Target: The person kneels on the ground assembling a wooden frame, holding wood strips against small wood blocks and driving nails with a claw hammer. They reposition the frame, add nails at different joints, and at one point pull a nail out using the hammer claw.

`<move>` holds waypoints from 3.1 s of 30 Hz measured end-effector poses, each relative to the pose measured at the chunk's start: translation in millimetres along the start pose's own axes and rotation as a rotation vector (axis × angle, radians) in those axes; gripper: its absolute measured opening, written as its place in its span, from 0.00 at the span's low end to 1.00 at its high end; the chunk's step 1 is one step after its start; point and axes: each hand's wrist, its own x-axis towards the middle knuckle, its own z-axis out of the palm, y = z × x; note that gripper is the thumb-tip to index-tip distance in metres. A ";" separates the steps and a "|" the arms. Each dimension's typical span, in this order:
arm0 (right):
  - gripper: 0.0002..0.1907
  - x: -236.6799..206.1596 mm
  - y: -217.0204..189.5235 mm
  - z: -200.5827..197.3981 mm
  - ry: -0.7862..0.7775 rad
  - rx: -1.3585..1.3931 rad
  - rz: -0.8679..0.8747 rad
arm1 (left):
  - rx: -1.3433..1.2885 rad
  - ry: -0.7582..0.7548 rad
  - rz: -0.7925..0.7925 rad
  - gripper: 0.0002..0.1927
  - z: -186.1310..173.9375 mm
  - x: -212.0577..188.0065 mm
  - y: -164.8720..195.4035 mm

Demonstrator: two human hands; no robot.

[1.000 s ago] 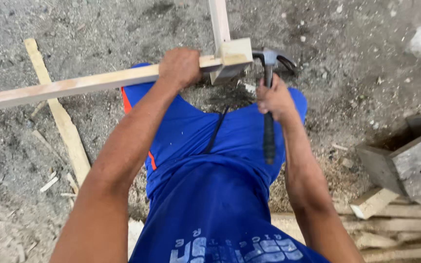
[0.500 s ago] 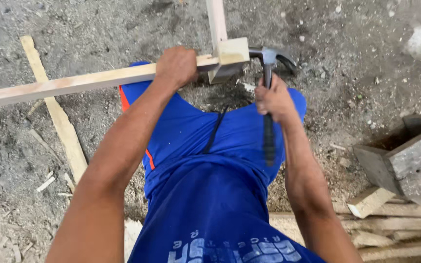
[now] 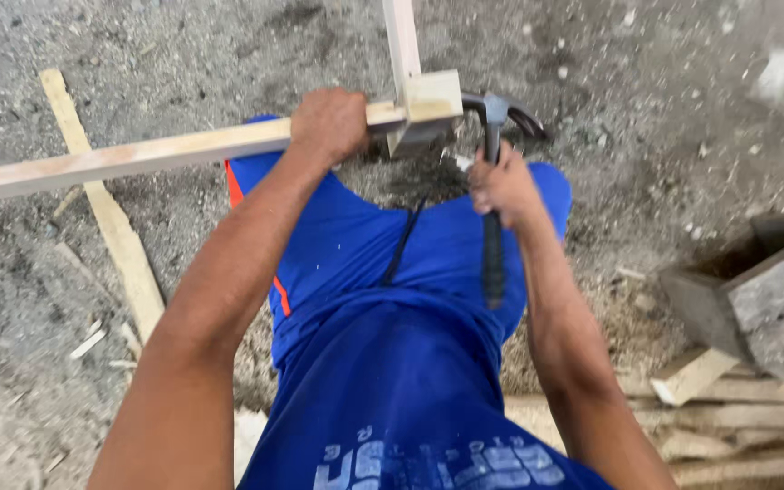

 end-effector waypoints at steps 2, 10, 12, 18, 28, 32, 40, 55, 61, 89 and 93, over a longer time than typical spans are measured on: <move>0.07 0.8 17.6 -11.2 -0.039 0.067 -0.046 | 0.002 0.007 -0.004 0.10 -3.9 -3.1 0.0; 0.03 10.3 -10.1 -123.7 0.570 0.695 -0.378 | 0.025 -0.011 0.013 0.12 3.0 -1.4 2.8; 0.04 19.0 -1.8 -70.2 0.474 0.556 -0.318 | 0.020 -0.008 0.014 0.12 3.1 -0.7 1.9; 0.07 25.0 20.6 -9.6 -0.069 0.078 0.000 | 0.024 -0.017 0.013 0.13 -4.7 -4.9 -0.4; 0.05 37.0 24.3 -32.8 0.216 0.302 -0.131 | -0.006 0.041 0.027 0.12 7.3 -1.1 0.3; 0.09 50.2 54.9 -13.6 -0.124 0.121 0.091 | 0.014 0.005 0.024 0.10 1.3 -2.2 0.4; 0.07 30.2 20.8 -116.9 0.473 0.676 -0.238 | -0.001 0.070 0.033 0.09 13.2 -2.3 0.6; 0.05 -0.6 -27.2 -98.5 0.450 0.621 -0.471 | -0.017 0.034 -0.003 0.11 6.2 -5.0 0.8; 0.05 13.4 5.2 -1.8 -0.024 0.075 0.000 | -0.003 0.012 0.027 0.10 1.7 -1.6 2.9; 0.09 -11.4 -65.9 55.7 0.080 0.318 -0.162 | -0.602 0.665 0.017 0.17 14.5 14.0 -14.9; 0.07 -22.4 -68.9 -0.4 0.160 0.311 -0.260 | -0.075 0.298 0.080 0.35 6.9 -12.9 -20.5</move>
